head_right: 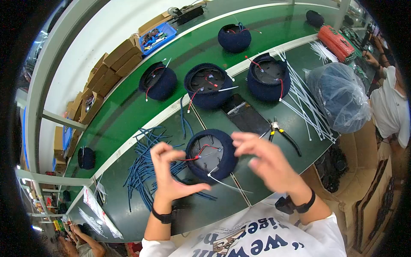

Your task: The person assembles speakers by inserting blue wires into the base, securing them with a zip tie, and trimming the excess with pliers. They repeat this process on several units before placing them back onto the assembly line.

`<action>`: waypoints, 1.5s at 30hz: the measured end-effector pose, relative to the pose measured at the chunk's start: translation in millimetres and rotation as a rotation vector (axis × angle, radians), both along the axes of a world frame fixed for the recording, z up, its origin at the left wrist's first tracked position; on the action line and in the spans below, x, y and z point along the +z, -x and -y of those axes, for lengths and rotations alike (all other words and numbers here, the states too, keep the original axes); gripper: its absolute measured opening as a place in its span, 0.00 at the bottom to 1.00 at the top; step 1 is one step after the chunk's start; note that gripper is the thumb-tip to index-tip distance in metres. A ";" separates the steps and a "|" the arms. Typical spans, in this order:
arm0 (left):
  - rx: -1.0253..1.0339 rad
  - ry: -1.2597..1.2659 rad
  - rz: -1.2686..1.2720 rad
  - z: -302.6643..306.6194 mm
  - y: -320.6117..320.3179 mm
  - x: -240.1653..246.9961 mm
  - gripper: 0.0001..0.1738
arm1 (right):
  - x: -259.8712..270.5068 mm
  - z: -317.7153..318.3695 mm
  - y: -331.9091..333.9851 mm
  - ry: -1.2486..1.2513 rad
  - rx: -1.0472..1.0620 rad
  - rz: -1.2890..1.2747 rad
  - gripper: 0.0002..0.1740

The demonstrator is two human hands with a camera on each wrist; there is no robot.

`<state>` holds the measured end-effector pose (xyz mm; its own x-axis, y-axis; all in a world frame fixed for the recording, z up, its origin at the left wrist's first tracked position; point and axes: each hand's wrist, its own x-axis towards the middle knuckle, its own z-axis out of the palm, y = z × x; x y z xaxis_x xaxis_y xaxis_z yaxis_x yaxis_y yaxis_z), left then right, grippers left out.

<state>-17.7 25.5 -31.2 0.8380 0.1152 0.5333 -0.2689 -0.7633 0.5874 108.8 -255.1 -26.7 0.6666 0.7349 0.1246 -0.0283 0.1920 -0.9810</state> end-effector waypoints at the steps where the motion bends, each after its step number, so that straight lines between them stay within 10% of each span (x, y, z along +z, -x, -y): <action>1: -0.012 -0.091 -0.079 -13.8 -1.5 3.2 0.78 | -7.1 5.3 -10.6 0.044 -0.032 0.025 0.41; 6: -0.205 0.233 -0.397 -0.1 -29.7 -23.8 0.82 | -25.4 -39.1 -8.2 0.425 0.110 0.463 0.78; 11: -0.308 0.259 -0.144 -2.4 -36.1 -53.1 0.81 | -45.7 -42.3 -13.2 0.356 0.103 0.552 0.83; 32: -0.351 -0.080 -0.214 -12.9 -35.5 -17.7 0.64 | -25.3 -42.6 -27.0 0.469 0.069 0.888 0.66; 37: -0.476 0.446 -0.322 -29.2 -35.9 -25.8 0.48 | -38.4 -33.2 -23.3 0.100 0.115 0.155 0.53; 45: -0.260 0.407 -0.203 7.1 -37.9 -41.8 0.35 | -26.9 -42.2 6.8 0.318 -0.053 0.501 0.42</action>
